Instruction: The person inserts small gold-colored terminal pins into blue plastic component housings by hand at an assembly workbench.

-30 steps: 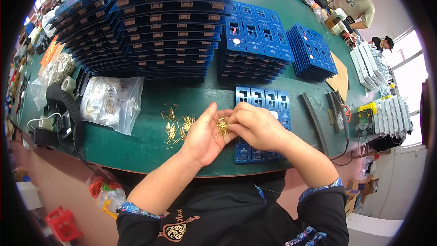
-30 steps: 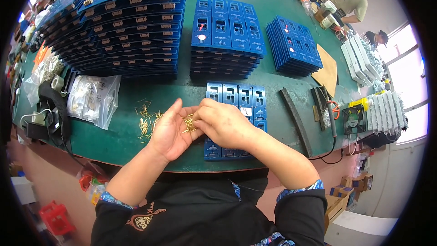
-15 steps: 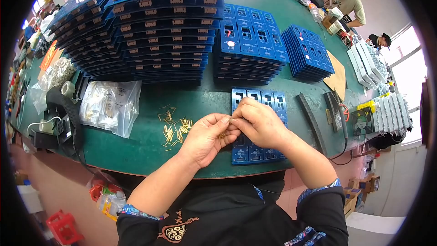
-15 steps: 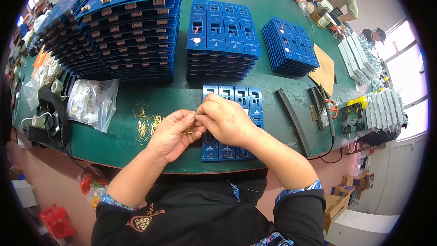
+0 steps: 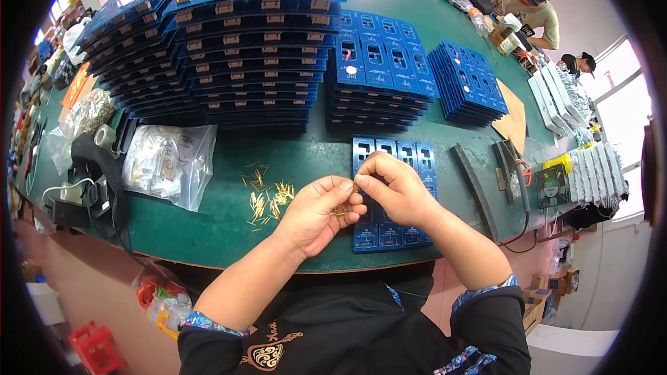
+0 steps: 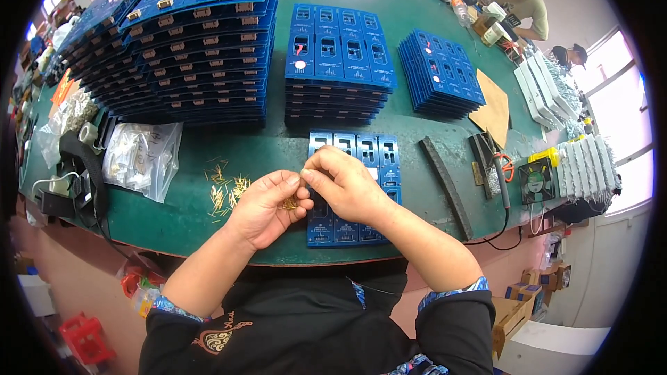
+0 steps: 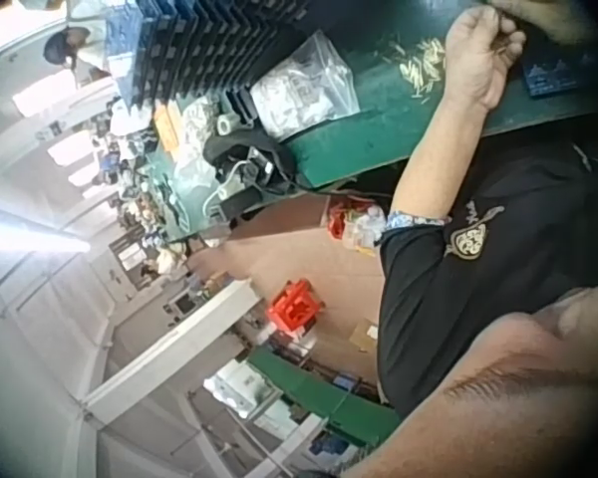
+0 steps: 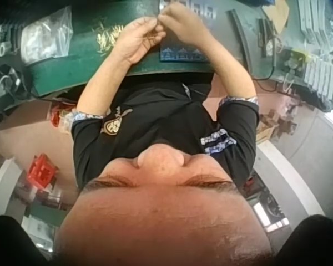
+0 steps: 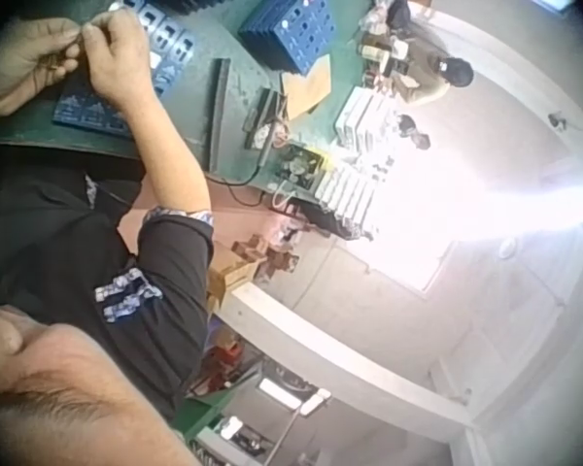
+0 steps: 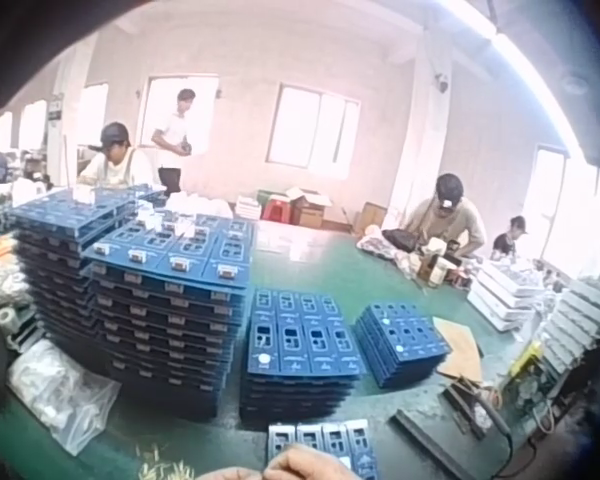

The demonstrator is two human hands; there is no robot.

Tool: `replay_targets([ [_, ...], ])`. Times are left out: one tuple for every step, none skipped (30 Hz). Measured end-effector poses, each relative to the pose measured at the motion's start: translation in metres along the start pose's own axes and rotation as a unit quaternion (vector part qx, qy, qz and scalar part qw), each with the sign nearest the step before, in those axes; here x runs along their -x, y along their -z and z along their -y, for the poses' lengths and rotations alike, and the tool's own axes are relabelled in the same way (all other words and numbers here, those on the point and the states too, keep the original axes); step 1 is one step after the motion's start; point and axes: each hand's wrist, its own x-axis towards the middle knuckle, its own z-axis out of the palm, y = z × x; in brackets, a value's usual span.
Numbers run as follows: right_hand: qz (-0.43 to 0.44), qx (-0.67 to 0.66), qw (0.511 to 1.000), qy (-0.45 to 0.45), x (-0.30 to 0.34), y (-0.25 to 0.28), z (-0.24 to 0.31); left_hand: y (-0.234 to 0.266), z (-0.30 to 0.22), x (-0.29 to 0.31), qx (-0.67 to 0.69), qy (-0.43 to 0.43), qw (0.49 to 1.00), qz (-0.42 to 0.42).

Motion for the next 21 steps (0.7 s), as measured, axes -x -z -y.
replay_targets([
  [-0.001, -0.028, 1.0, -0.015, 0.001, -0.001, -0.004, 0.0, 0.0, 0.0, -0.001, 0.0, 1.0, 0.001],
  [-0.001, -0.055, 0.998, -0.029, 0.002, -0.001, -0.005, 0.0, 0.001, 0.0, -0.008, 0.0, 1.0, -0.003],
  [-0.002, -0.054, 0.998, -0.029, 0.002, 0.0, -0.003, -0.001, 0.001, 0.0, -0.015, 0.0, 1.0, -0.007],
  [0.004, -0.114, 0.989, -0.1, 0.002, 0.002, 0.0, -0.001, 0.001, 0.001, -0.015, 0.001, 1.0, -0.007],
  [0.011, -0.172, 0.97, -0.17, 0.002, 0.002, 0.001, -0.002, 0.0, 0.001, -0.016, 0.003, 1.0, -0.018],
  [0.01, -0.172, 0.97, -0.169, 0.003, 0.003, 0.0, -0.003, 0.0, 0.002, -0.016, 0.005, 0.999, -0.029],
  [0.005, -0.183, 0.969, -0.166, 0.003, 0.003, 0.0, -0.004, 0.0, 0.002, -0.017, 0.005, 0.999, -0.028],
  [-0.001, -0.195, 0.967, -0.162, 0.004, 0.004, -0.001, -0.004, 0.0, 0.002, -0.016, 0.004, 0.999, -0.028],
  [-0.002, -0.195, 0.968, -0.161, 0.005, 0.005, -0.003, -0.005, 0.0, 0.002, -0.015, 0.002, 0.999, -0.028],
  [0.0, -0.203, 0.966, -0.158, 0.006, 0.006, -0.005, -0.006, 0.001, 0.001, -0.016, 0.004, 1.0, -0.025],
  [0.002, -0.212, 0.965, -0.155, 0.007, 0.008, -0.006, -0.007, 0.0, 0.001, -0.013, 0.005, 1.0, -0.025],
  [-0.001, -0.211, 0.965, -0.155, 0.008, 0.009, -0.005, -0.008, 0.0, 0.001, -0.009, 0.006, 1.0, -0.025],
  [0.0, -0.224, 0.961, -0.162, 0.009, 0.011, -0.006, -0.008, 0.0, 0.0, -0.01, 0.008, 1.0, -0.022],
  [0.001, -0.238, 0.956, -0.17, 0.01, 0.013, -0.006, -0.008, -0.001, 0.0, -0.012, 0.007, 1.0, -0.026],
  [-0.003, -0.236, 0.957, -0.171, 0.012, 0.016, -0.01, -0.009, -0.001, 0.0, -0.014, 0.007, 0.999, -0.03],
  [-0.03, -0.235, 0.956, -0.171, 0.015, 0.023, -0.016, -0.01, -0.003, 0.0, -0.014, 0.009, 1.0, -0.025],
  [-0.056, -0.234, 0.956, -0.171, 0.017, 0.031, -0.023, -0.011, -0.005, 0.001, -0.016, 0.003, 1.0, -0.024],
  [-0.097, -0.171, 0.965, -0.175, 0.018, 0.042, -0.028, -0.013, -0.007, 0.001, -0.017, -0.004, 1.0, -0.023],
  [-0.131, -0.144, 0.966, -0.167, 0.021, 0.055, -0.043, -0.018, -0.008, 0.001, -0.021, -0.007, 0.999, -0.031],
  [-0.166, -0.117, 0.966, -0.16, 0.023, 0.065, -0.061, -0.023, -0.007, -0.001, -0.022, -0.002, 0.999, -0.026],
  [-0.182, -0.056, 0.968, -0.16, 0.025, 0.072, -0.074, -0.027, -0.007, -0.004, -0.03, 0.001, 0.999, -0.029],
])
